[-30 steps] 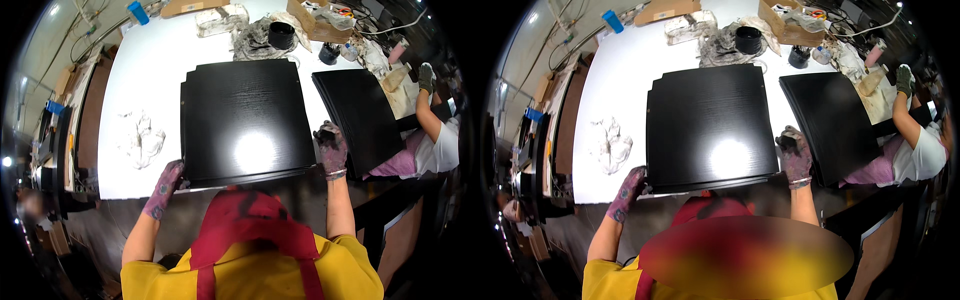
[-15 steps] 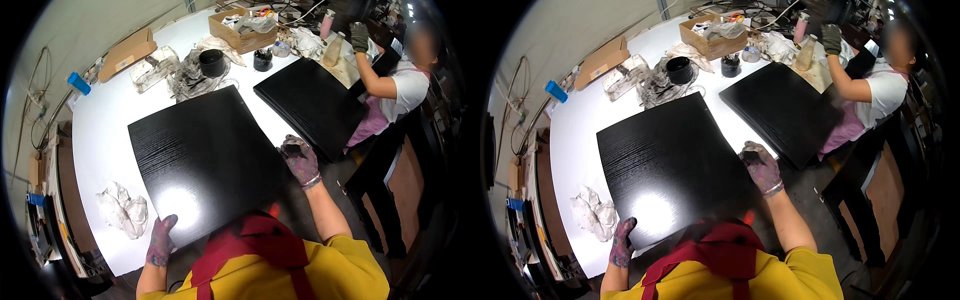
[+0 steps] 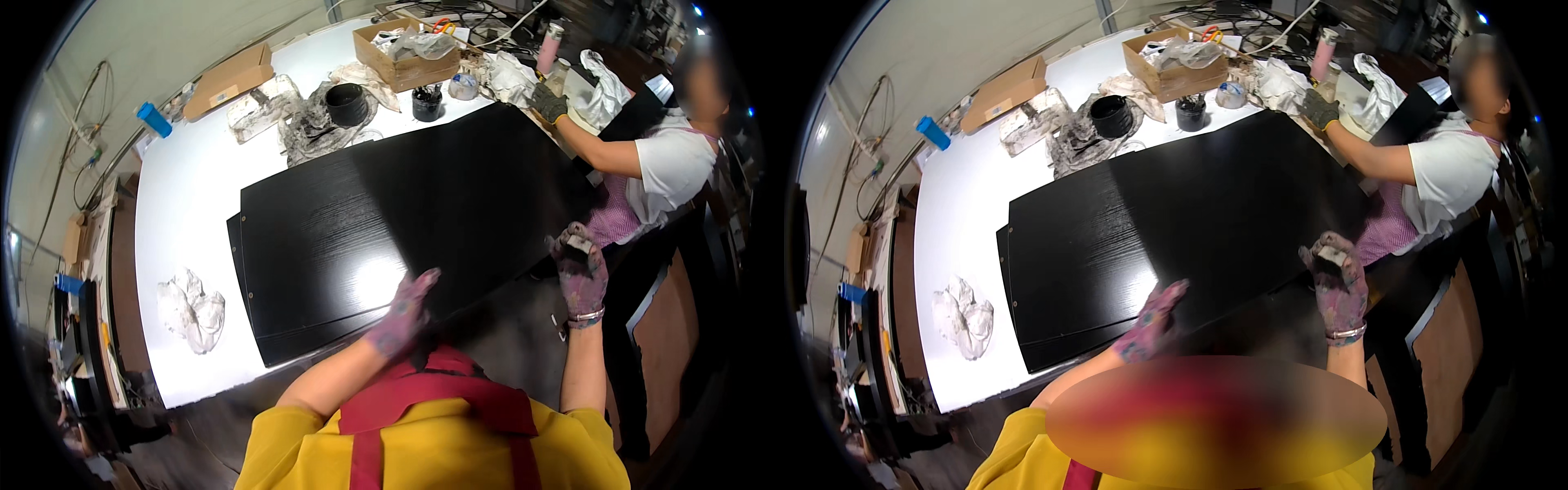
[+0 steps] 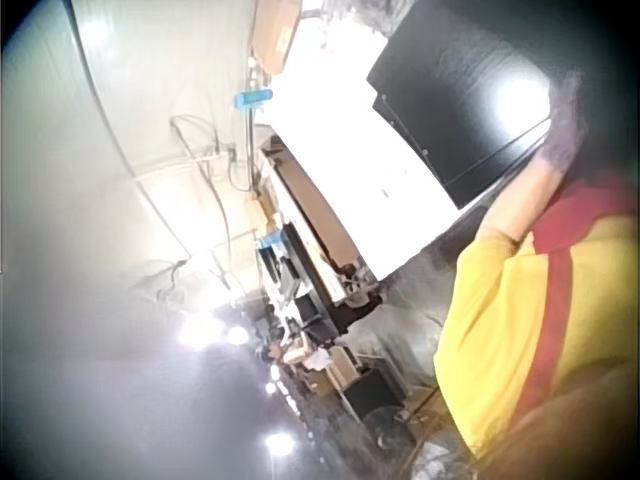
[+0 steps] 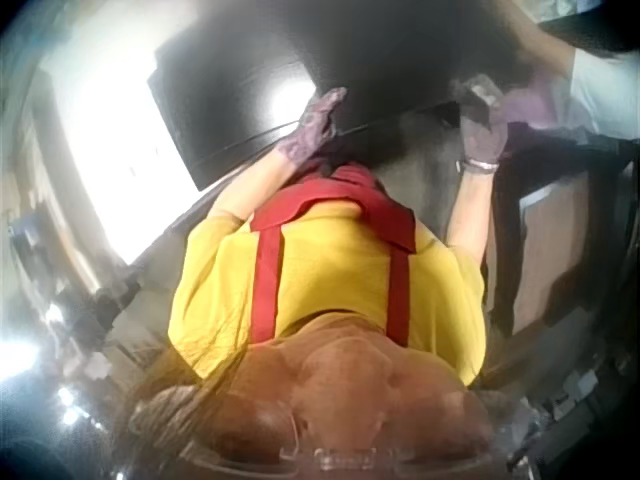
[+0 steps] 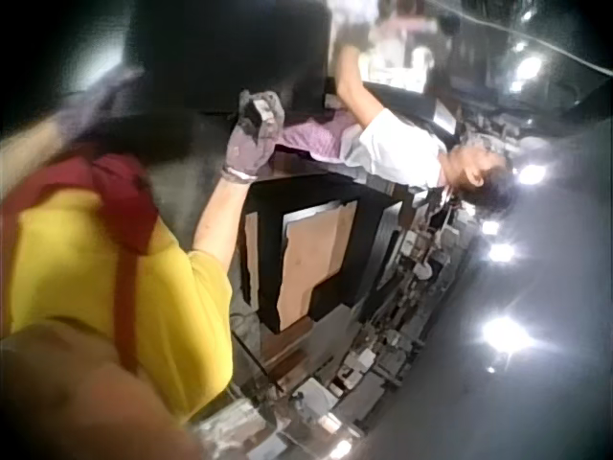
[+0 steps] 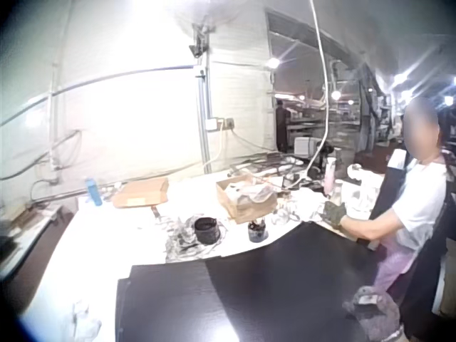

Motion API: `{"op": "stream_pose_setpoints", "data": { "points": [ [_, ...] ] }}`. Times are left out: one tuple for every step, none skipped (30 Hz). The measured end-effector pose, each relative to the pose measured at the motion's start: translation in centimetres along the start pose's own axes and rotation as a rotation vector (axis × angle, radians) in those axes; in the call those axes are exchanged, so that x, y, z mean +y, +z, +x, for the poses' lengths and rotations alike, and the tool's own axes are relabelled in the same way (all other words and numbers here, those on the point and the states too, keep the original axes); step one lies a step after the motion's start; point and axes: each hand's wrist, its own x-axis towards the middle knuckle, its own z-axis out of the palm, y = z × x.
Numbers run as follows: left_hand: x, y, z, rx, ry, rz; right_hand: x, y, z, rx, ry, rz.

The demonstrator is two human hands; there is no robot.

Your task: The person wipes the surface of black rectangular panels with a white cloth, repeatedly flipping and repositioning them on a white workbench. The person also handles a small container and a brush, applying a dark substance to the panel edges before continuing to wipe the surfaces.

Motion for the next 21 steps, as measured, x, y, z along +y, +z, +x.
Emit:
{"op": "stream_pose_setpoints", "data": {
  "points": [
    [-1.4,1.2,1.7,-0.021,0.032,-0.025,0.3,-0.5,-0.1,-0.010,0.007,-0.021],
    [-2.5,2.3,3.2,-0.036,0.048,-0.039,0.6,-1.2,0.1,0.002,0.018,-0.033],
    [-2.8,3.0,4.0,-0.050,0.037,-0.029,0.9,-1.7,0.0,0.019,0.030,-0.047],
    [-3.0,3.6,4.8,-0.062,-0.034,0.050,1.2,-2.0,0.3,0.033,0.042,-0.061],
    [-2.7,4.4,5.2,-0.085,-0.108,0.132,1.5,-2.2,0.5,0.037,0.047,-0.095],
    [-2.0,5.1,5.1,-0.129,-0.214,0.182,2.0,-2.7,0.7,0.047,0.058,-0.102],
    [-1.7,6.3,4.5,-0.119,-0.157,0.150,2.7,-3.9,1.0,0.055,0.070,-0.110],
    [-0.7,7.6,2.7,-0.032,-0.086,0.175,3.5,-5.0,1.5,0.059,0.083,-0.116],
    [-2.8,7.4,5.6,-0.060,-0.098,0.150,4.9,-6.1,2.1,0.016,-0.036,-0.466],
    [-3.5,8.0,5.9,-0.028,-0.008,0.153,5.4,-6.1,2.6,-0.002,0.083,-0.177],
    [-3.9,8.0,6.5,-0.147,-0.032,0.071,6.3,-7.1,2.9,-0.021,0.030,-0.364],
    [-2.7,7.3,6.0,-0.371,-0.124,0.090,6.8,-8.6,3.2,-0.037,-0.038,-0.552],
    [-1.9,7.0,5.2,-0.485,-0.142,0.115,6.9,-9.4,3.6,-0.021,-0.014,-0.523],
    [-1.4,6.5,4.8,-0.607,-0.158,0.141,6.7,-10.0,4.1,-0.002,0.008,-0.502],
    [-1.4,4.6,5.5,-0.541,0.157,0.322,6.5,-8.8,4.0,0.036,0.032,-0.399],
    [-1.5,1.3,6.6,-0.464,0.471,0.502,6.5,-7.4,3.8,0.072,0.065,-0.294],
    [-0.3,-1.8,7.2,-0.378,0.787,0.688,6.7,-5.2,3.7,-0.020,0.095,-0.197],
    [3.3,-4.9,7.4,-0.301,0.770,0.698,6.9,-3.4,3.0,-0.085,0.113,-0.112],
    [10.1,-5.8,4.8,-0.002,0.831,1.275,7.9,-1.1,2.2,-0.087,0.136,-0.130],
    [11.0,-10.7,7.8,0.292,1.084,1.246,9.7,2.0,2.0,-0.176,0.141,-0.149],
    [13.8,-14.7,9.9,0.382,1.470,1.346,11.6,3.1,1.6,-0.211,0.257,-0.184]
  ]
}}
